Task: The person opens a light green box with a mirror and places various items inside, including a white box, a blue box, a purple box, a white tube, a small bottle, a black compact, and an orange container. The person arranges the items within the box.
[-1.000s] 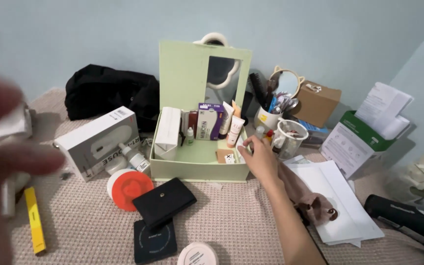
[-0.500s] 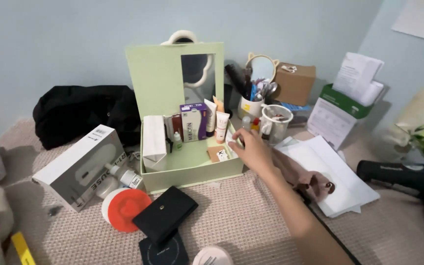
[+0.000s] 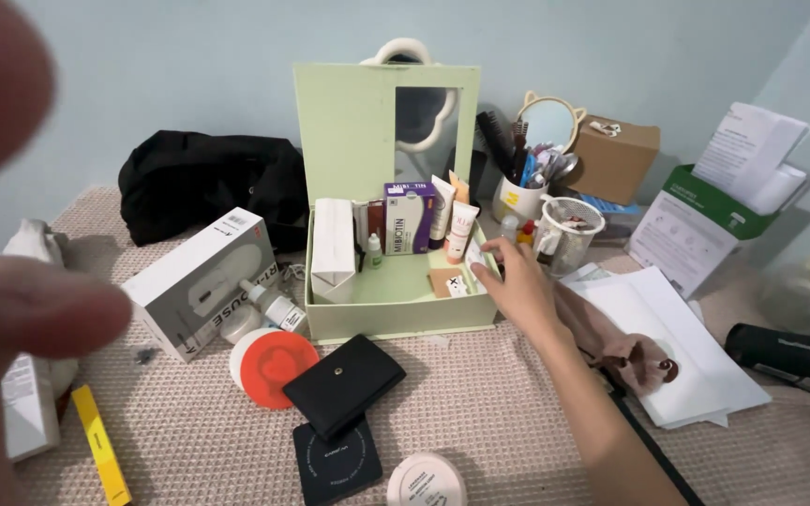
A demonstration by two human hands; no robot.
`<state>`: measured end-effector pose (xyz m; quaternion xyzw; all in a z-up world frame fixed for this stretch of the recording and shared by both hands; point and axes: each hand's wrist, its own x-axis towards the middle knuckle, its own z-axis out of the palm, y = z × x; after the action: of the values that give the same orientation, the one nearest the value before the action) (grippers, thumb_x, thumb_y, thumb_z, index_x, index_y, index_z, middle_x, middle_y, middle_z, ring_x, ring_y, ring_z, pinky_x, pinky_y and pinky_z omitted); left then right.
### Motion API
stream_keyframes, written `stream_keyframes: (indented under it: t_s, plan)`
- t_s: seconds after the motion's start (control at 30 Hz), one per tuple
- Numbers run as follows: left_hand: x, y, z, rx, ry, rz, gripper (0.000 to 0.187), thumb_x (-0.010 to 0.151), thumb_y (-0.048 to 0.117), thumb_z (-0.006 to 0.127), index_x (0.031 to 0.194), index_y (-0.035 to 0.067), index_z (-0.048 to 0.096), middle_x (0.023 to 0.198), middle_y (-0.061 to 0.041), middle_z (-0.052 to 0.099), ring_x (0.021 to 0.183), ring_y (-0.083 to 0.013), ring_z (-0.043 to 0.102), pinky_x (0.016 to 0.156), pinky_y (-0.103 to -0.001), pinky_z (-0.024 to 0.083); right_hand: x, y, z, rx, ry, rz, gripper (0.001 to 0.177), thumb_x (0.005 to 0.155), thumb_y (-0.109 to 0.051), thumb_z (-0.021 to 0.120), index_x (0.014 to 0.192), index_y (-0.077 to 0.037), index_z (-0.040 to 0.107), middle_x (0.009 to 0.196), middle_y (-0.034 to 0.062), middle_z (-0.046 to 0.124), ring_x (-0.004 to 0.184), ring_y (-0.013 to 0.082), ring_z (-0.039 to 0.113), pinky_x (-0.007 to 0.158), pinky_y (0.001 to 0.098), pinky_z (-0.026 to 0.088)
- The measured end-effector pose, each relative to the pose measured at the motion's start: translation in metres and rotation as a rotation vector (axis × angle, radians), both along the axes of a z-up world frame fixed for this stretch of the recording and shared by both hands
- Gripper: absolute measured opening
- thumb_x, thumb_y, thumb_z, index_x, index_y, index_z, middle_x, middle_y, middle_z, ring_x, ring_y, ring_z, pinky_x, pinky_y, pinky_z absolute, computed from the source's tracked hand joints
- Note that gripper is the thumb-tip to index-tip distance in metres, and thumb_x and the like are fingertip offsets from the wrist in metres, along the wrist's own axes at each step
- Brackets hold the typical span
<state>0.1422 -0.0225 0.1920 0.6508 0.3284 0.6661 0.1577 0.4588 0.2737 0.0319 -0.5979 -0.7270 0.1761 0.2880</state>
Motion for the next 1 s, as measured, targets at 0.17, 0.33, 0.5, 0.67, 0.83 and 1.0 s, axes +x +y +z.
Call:
stream_keyframes:
  t_s: [0.17,0.33,0.5,0.67,0.83,1.0]
  plan:
    - [0.015,0.012,-0.022,0.032,-0.023,0.005,0.075,0.061,0.007,0.077,0.129,-0.009,0.051,0.125,-0.026,0.069,0.121,-0.0317,0.073,0.09,-0.029,0.066,-0.005,-0.011,0.001,0.166,-0.046,0.01,0.039,0.098,-0.038,0.063,0.13,-0.016,0.06,0.126,0.016,0.056,0.122,0.039,0.058,0.092,0.0523,0.05]
    - [0.045,0.035,-0.059,0.065,-0.038,0.029,0.08,0.058,0.006,0.079,0.13,-0.011,0.05,0.126,-0.028,0.069,0.123,-0.0339,0.073,0.091,-0.029,0.067,-0.038,-0.072,0.036,0.22,0.037,0.137,0.028,0.093,-0.017,0.066,0.121,-0.019,0.065,0.127,0.005,0.057,0.11,0.0192,0.064,0.098,0.0357,0.055]
    - [0.032,0.096,-0.204,-0.648,0.894,0.41,0.1,0.079,0.067,0.081,0.153,0.017,0.036,0.152,-0.009,0.044,0.141,-0.0369,0.032,0.108,-0.06,0.033,-0.081,-0.121,0.034,-0.285,-0.447,0.742,0.08,0.084,0.004,0.07,0.153,-0.027,0.042,0.162,0.0001,0.031,0.143,0.0211,0.035,0.114,0.0383,0.041]
    - [0.028,0.107,-0.225,-0.734,0.95,0.395,0.083,0.081,0.055,0.078,0.148,0.021,0.043,0.138,-0.005,0.054,0.125,-0.0353,0.047,0.1,-0.054,0.042,-0.086,-0.101,-0.03,0.264,-0.435,0.844,0.059,0.082,-0.002,0.065,0.14,-0.012,0.056,0.138,0.0107,0.055,0.124,0.0323,0.052,0.099,0.051,0.047]
    - [0.04,0.102,-0.15,-0.739,0.481,0.18,0.032,0.087,0.031,0.074,0.116,0.018,0.073,0.11,0.0,0.082,0.101,-0.0178,0.076,0.089,-0.031,0.059,-0.064,-0.098,-0.001,0.276,-0.259,0.731,0.033,0.093,-0.009,0.066,0.126,-0.015,0.067,0.124,0.005,0.073,0.113,0.0218,0.069,0.104,0.0437,0.054]
    - [0.044,0.13,-0.122,-0.557,0.424,0.294,0.045,0.091,0.021,0.066,0.136,0.016,0.058,0.121,-0.003,0.074,0.105,-0.0148,0.071,0.088,-0.028,0.06,-0.035,-0.1,0.097,-0.043,0.144,0.212,0.034,0.095,-0.028,0.061,0.129,-0.029,0.059,0.127,0.0038,0.075,0.092,0.0208,0.078,0.066,0.0325,0.066]
